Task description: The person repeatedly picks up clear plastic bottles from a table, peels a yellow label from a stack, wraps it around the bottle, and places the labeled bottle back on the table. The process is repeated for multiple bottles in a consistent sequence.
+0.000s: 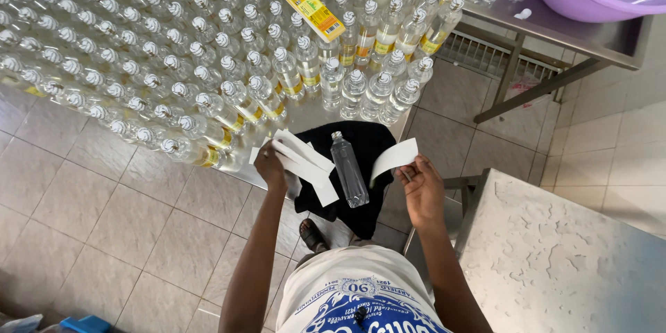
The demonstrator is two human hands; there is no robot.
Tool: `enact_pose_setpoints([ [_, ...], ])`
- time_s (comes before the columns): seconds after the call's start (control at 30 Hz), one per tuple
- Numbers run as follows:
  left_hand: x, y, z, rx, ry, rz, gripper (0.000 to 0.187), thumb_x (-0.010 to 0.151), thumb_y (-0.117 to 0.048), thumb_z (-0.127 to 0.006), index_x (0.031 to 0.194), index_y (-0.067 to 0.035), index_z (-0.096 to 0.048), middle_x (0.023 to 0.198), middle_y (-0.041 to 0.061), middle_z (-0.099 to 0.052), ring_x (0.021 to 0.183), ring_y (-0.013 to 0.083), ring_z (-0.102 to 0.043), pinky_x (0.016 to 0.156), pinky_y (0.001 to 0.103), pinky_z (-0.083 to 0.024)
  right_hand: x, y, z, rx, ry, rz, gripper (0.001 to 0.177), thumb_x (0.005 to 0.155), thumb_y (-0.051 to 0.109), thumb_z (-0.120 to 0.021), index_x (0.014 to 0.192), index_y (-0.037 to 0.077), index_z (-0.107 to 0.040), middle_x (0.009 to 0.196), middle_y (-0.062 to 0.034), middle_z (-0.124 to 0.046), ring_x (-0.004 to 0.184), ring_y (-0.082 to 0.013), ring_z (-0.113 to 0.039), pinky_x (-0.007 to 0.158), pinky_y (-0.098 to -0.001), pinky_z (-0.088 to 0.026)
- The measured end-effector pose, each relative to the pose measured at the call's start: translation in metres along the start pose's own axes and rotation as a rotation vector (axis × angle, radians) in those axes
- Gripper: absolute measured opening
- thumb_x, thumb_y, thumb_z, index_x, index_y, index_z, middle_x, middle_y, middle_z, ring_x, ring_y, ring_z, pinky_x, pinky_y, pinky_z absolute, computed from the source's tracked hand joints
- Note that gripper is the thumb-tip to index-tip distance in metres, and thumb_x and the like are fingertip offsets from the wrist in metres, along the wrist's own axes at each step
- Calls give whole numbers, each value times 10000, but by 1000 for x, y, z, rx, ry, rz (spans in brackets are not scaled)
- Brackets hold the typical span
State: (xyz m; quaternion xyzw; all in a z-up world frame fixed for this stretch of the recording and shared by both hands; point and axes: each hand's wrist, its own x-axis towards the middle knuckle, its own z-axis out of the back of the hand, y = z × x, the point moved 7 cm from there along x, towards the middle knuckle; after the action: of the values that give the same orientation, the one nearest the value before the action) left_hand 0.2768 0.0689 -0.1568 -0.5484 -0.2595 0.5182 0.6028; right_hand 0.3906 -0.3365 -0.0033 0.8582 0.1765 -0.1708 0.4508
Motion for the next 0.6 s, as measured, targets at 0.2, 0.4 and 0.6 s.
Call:
enact_pose_setpoints([
  [0.2,-132,-118,-14,133,317,-268,598,1029,-130,-744,1536,38,-474,1386,352,-527,1402,581,-486,1191,682,-365,-16,11,-32,-206,7,89,103,1129,127,-608,1147,60,-684,920,-59,-683,911,-205,-725,920,-396,-625],
  [0.4,-241,-150,-46,-32,740,-383,563,1026,-209,-801,1536,-113,-584,1414,173,-615,1374,403,-587,1181,573,-443,-28,-25,-68,-484,99,111,301,1126,207,-656,1310,-16,-741,970,-158,-756,951,-236,-760,891,-447,-622],
  [0.6,-215,-141,-31,-228,566,-101,301,1006,-46,-747,1292,-140,-754,893,8,-647,925,107,-586,891,367,-522,-56,-19,-127,-662,333,170,353,1085,234,-676,1374,55,-773,1042,-189,-814,1034,-282,-780,953,-482,-605],
])
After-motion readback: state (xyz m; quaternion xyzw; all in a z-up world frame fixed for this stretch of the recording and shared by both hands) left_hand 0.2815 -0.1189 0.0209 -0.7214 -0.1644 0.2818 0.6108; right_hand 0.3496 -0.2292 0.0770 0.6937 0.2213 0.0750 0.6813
